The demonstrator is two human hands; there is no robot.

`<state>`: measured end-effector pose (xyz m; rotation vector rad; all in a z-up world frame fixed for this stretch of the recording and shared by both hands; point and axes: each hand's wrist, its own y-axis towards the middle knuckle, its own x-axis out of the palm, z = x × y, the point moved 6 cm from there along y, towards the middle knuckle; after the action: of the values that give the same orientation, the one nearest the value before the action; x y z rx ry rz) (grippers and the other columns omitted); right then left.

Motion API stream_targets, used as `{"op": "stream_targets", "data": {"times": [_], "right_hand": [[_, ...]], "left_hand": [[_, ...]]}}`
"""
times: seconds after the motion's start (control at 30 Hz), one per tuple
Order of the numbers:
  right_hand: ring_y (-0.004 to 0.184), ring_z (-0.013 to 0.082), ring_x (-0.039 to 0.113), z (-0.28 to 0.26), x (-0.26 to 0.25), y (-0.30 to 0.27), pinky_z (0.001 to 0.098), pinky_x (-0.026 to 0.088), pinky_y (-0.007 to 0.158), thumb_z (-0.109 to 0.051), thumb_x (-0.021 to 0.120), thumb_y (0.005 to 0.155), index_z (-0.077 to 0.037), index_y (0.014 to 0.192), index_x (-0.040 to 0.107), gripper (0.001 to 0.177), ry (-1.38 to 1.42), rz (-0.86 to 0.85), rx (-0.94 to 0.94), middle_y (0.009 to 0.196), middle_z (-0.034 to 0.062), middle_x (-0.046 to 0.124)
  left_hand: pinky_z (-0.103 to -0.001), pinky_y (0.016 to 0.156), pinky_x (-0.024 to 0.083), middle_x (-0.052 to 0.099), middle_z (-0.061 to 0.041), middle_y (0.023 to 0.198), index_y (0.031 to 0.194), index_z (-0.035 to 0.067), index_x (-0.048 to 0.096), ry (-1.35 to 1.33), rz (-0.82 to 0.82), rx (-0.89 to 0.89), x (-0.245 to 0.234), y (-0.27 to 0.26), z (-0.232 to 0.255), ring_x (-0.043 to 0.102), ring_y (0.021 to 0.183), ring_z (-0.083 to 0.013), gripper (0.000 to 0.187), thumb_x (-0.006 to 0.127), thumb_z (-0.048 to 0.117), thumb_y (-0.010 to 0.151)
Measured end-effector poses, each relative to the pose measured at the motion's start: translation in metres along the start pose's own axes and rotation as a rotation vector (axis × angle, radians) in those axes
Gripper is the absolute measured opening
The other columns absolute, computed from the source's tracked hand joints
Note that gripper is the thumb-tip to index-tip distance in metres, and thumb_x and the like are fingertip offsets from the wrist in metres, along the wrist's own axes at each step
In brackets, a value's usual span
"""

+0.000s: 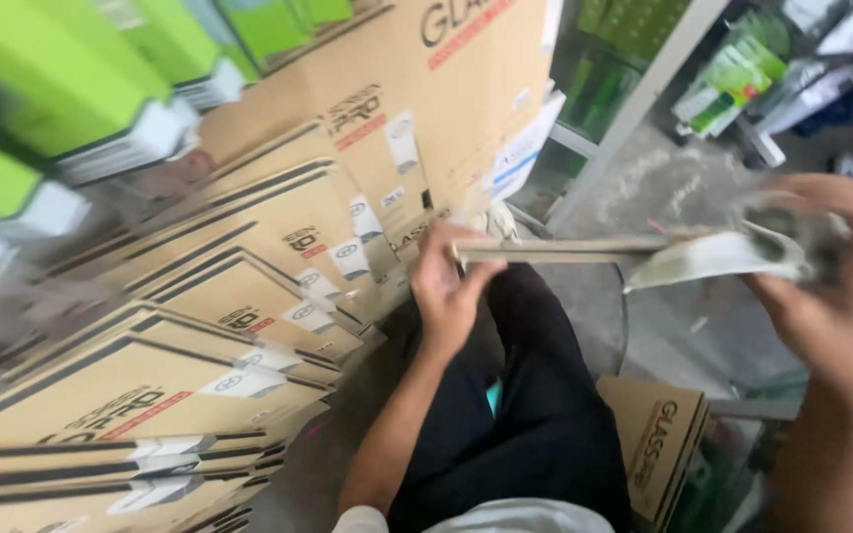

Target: Wiping down retail packages of screen protectors with a cleaning cloth.

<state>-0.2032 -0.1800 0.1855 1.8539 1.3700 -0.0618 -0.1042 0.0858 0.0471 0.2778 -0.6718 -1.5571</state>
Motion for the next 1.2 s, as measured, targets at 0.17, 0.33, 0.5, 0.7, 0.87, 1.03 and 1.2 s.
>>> {"op": "stream_targets", "data": {"times": [0.17,0.33,0.5,0.7,0.87,1.03,1.2], "right_hand": [[0.092,0.0209,0.06,0.033,0.023,-0.068,0.0339,0.049,0.074,-0.004,0.079,0.089,-0.009,0.117,0.063,0.033,-0.033,0.475,0.005,0.112,0.0102,0.063],[0.107,0.041,0.065,-0.026,0.086,-0.086,0.048,0.053,0.095,0.004,0.07,0.068,-0.003,0.1,0.067,0.032,-0.474,0.498,-0.154,0.113,0.0225,0.066],[0.113,0.0366,0.065,-0.036,0.12,-0.088,0.0405,0.053,0.099,0.005,0.073,0.085,-0.002,0.116,0.069,0.033,-0.32,0.381,-0.042,0.127,0.0252,0.063],[0.107,0.0354,0.07,-0.039,0.135,-0.093,0.0422,0.058,0.092,0.01,0.067,0.077,0.0,0.112,0.07,0.036,-0.186,0.31,-0.055,0.119,0.0216,0.066],[0.102,0.0356,0.067,-0.025,0.134,-0.09,0.0425,0.056,0.088,0.008,0.072,0.072,0.001,0.113,0.071,0.042,-0.213,0.259,-0.246,0.119,0.0229,0.065],[0.105,0.039,0.065,-0.005,0.126,-0.096,0.0442,0.056,0.091,0.013,0.07,0.074,0.001,0.116,0.071,0.044,-0.424,0.343,-0.196,0.121,0.0234,0.064],[0.102,0.038,0.066,-0.023,0.142,-0.098,0.044,0.057,0.087,0.007,0.069,0.074,0.002,0.113,0.065,0.039,-0.232,0.28,-0.19,0.117,0.0237,0.065]], "left_hand": [[-0.033,0.095,0.05,0.066,-0.006,0.105,0.106,0.004,0.062,0.072,0.032,0.065,-0.003,-0.021,0.02,0.063,0.1,-0.019,0.032,0.082,-0.004,0.082],[-0.034,0.099,0.045,0.071,-0.006,0.102,0.103,0.005,0.064,0.258,0.042,0.227,0.002,-0.032,0.045,0.065,0.097,-0.0212,0.028,0.081,0.0,0.081],[-0.036,0.098,0.045,0.071,-0.006,0.104,0.104,0.006,0.066,0.335,0.051,0.228,0.004,-0.037,0.051,0.066,0.098,-0.0233,0.028,0.081,0.001,0.081],[-0.038,0.097,0.042,0.073,-0.006,0.102,0.101,0.005,0.066,0.396,-0.02,0.28,0.012,-0.047,0.04,0.068,0.094,-0.024,0.032,0.07,-0.006,0.072],[-0.037,0.096,0.044,0.072,-0.006,0.102,0.102,0.005,0.066,0.376,0.062,0.26,0.013,-0.048,0.042,0.067,0.094,-0.0246,0.03,0.071,-0.006,0.075],[-0.037,0.096,0.044,0.072,-0.006,0.102,0.103,0.005,0.065,0.361,0.101,0.269,0.008,-0.051,0.039,0.067,0.094,-0.024,0.029,0.069,-0.006,0.077],[-0.038,0.096,0.044,0.072,-0.005,0.102,0.103,0.005,0.067,0.454,0.099,0.283,0.014,-0.047,0.038,0.066,0.095,-0.0244,0.031,0.07,-0.007,0.075]]}}
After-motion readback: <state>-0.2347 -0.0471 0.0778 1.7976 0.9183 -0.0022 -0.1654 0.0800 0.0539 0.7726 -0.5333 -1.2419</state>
